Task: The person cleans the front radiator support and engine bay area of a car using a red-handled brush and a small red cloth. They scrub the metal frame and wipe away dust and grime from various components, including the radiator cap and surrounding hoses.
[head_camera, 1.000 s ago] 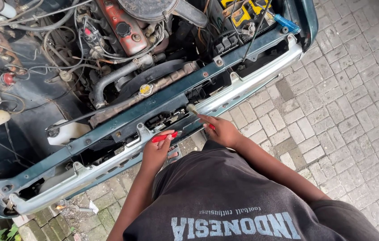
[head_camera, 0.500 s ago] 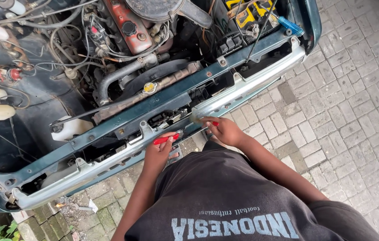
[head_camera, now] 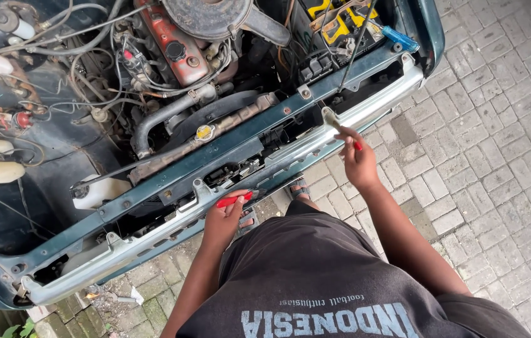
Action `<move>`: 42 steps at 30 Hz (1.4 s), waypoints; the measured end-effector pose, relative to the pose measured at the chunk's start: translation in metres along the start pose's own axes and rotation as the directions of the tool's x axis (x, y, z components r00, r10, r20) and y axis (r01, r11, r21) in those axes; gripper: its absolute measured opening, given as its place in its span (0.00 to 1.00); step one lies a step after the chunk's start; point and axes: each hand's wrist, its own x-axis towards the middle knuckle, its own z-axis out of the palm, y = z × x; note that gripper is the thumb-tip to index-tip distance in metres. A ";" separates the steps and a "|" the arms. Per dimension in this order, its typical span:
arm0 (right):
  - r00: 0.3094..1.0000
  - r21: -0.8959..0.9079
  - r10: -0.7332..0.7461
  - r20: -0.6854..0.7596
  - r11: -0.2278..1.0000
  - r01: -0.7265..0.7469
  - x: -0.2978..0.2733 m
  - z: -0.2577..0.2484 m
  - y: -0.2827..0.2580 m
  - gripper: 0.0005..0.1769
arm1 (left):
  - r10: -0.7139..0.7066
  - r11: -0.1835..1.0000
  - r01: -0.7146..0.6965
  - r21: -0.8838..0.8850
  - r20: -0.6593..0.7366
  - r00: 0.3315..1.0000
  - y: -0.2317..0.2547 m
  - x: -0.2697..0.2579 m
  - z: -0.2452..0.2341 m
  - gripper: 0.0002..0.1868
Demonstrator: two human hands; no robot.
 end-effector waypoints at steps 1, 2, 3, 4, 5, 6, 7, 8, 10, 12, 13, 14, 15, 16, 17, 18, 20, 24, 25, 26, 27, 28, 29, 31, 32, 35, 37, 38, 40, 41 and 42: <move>1.000 0.002 0.005 -0.005 1.000 -0.005 0.006 -0.003 0.000 0.21 | -0.001 1.000 0.001 0.005 0.005 1.000 0.001 0.003 0.002 0.15; 0.999 -0.039 -0.043 -0.010 0.998 0.043 0.011 -0.007 0.000 0.21 | -0.036 0.997 0.038 -0.072 0.018 0.999 0.001 0.007 0.005 0.16; 0.996 -0.080 -0.089 -0.012 0.993 0.088 0.016 -0.010 0.001 0.21 | -0.073 0.986 0.078 -0.148 0.034 0.997 0.002 0.010 0.007 0.16; 0.996 -0.077 -0.083 -0.016 0.994 0.081 0.018 -0.011 -0.001 0.21 | -0.077 0.987 0.081 -0.142 0.037 0.996 0.003 0.010 0.010 0.16; 0.993 -0.108 -0.114 -0.005 0.988 0.112 0.023 -0.012 -0.003 0.20 | -0.085 0.988 0.090 -0.128 0.044 0.995 0.005 0.012 0.013 0.16; 0.990 -0.138 -0.144 0.006 0.980 0.144 0.027 -0.014 -0.006 0.20 | -0.093 0.989 0.098 -0.115 0.051 0.994 0.008 0.015 0.016 0.16; 0.990 -0.136 -0.143 0.001 0.981 0.141 0.030 -0.016 0.004 0.20 | -0.091 0.989 0.097 -0.110 0.054 0.994 0.011 0.017 0.019 0.16; 0.998 -0.335 -0.064 0.022 0.940 0.067 0.033 -0.018 0.014 0.17 | -0.097 0.991 0.102 -0.090 0.063 0.993 0.015 0.018 0.022 0.17; 1.000 -0.513 0.013 0.028 0.859 0.003 0.036 -0.023 0.023 0.16 | -0.099 0.992 0.103 -0.067 0.063 0.993 0.022 0.020 0.026 0.17; 0.998 -0.424 -0.016 -0.069 0.906 -0.014 0.038 -0.034 0.021 0.17 | -0.141 0.987 0.144 -0.070 0.051 0.989 0.030 0.022 0.032 0.16; 0.997 -0.423 -0.014 -0.072 0.906 -0.018 0.038 -0.034 0.016 0.17 | -0.141 0.987 0.145 -0.067 0.054 0.989 0.033 0.024 0.034 0.16; 0.999 -0.367 -0.037 -0.025 0.930 0.025 0.037 -0.034 0.010 0.16 | -0.133 0.990 0.136 -0.049 0.053 0.990 0.035 0.026 0.036 0.16; 0.998 -0.306 -0.066 0.021 0.949 0.070 0.038 -0.034 0.005 0.16 | -0.124 0.992 0.125 -0.031 0.049 0.991 0.039 0.028 0.038 0.16; 0.998 -0.305 -0.066 0.017 0.950 0.068 0.038 -0.034 0.019 0.16 | -0.122 0.992 0.123 -0.029 0.051 0.991 0.033 0.031 0.042 0.16; 0.998 -0.343 0.015 0.061 0.939 0.007 0.041 -0.033 0.033 0.17 | -0.105 0.994 0.106 -0.010 0.050 0.993 0.029 0.038 0.044 0.16; 0.990 -0.383 0.099 0.102 0.922 -0.052 0.044 -0.033 0.047 0.18 | -0.089 0.996 0.088 0.009 0.049 0.995 0.025 0.045 0.047 0.16; 0.985 -0.319 0.164 0.058 0.938 -0.137 0.050 -0.053 0.018 0.21 | 0.017 0.996 -0.021 0.089 0.042 0.999 0.034 0.055 0.050 0.15; 0.980 0.055 0.163 -0.117 0.986 -0.157 0.064 -0.095 0.059 0.20 | 0.105 0.979 -0.104 0.175 0.005 0.994 0.043 0.059 0.055 0.15; 0.981 0.054 0.155 -0.115 0.987 -0.150 0.068 -0.107 0.062 0.20 | 0.110 0.979 -0.108 0.172 0.000 0.994 0.049 0.058 0.058 0.15; 0.968 0.122 0.166 -0.186 0.982 -0.145 0.072 -0.120 0.065 0.21 | 0.113 0.976 -0.108 0.189 -0.017 0.993 0.054 0.057 0.061 0.15; 0.948 0.190 0.184 -0.258 0.972 -0.137 0.075 -0.133 0.069 0.23 | 0.117 0.972 -0.108 0.208 -0.030 0.993 0.059 0.056 0.064 0.15; 0.949 0.191 0.179 -0.259 0.973 -0.131 0.086 -0.142 0.078 0.23 | 0.122 0.972 -0.113 0.207 -0.031 0.992 0.062 0.059 0.067 0.15; 0.940 0.183 0.202 -0.275 0.971 -0.155 0.094 -0.150 0.088 0.22 | 0.121 0.973 -0.110 0.205 -0.042 0.992 0.065 0.059 0.071 0.15; 0.931 0.175 0.221 -0.290 0.969 -0.175 0.107 -0.162 0.096 0.22 | 0.121 0.974 -0.108 0.201 -0.055 0.991 0.069 0.060 0.079 0.15; 0.941 0.113 0.153 -0.300 0.986 -0.124 0.113 -0.166 0.094 0.20 | 0.116 0.970 -0.103 0.221 -0.049 0.992 0.072 0.061 0.082 0.15; 0.954 -0.026 0.067 -0.291 0.997 -0.078 0.128 -0.169 0.097 0.19 | 0.112 0.970 -0.098 0.224 -0.053 0.992 0.081 0.065 0.091 0.16; 0.961 -0.102 0.050 -0.274 0.992 -0.080 0.132 -0.168 0.099 0.18 | 0.114 0.973 -0.098 0.207 -0.064 0.991 0.083 0.068 0.095 0.16; 0.961 -0.034 0.071 -0.266 0.996 -0.083 0.132 -0.167 0.098 0.20 | 0.112 0.977 -0.096 0.191 -0.075 0.991 0.082 0.071 0.096 0.16; 0.963 0.037 0.088 -0.255 0.996 -0.081 0.135 -0.168 0.093 0.24 | 0.114 0.980 -0.096 0.175 -0.092 0.989 0.082 0.078 0.099 0.16; 0.961 0.073 0.056 -0.270 0.997 -0.038 0.134 -0.169 0.090 0.24 | 0.098 0.987 -0.082 0.137 -0.107 0.989 0.082 0.079 0.101 0.16; 0.958 0.109 0.026 -0.285 0.994 0.006 0.133 -0.171 0.088 0.24 | 0.081 0.993 -0.069 0.099 -0.121 0.989 0.081 0.081 0.102 0.16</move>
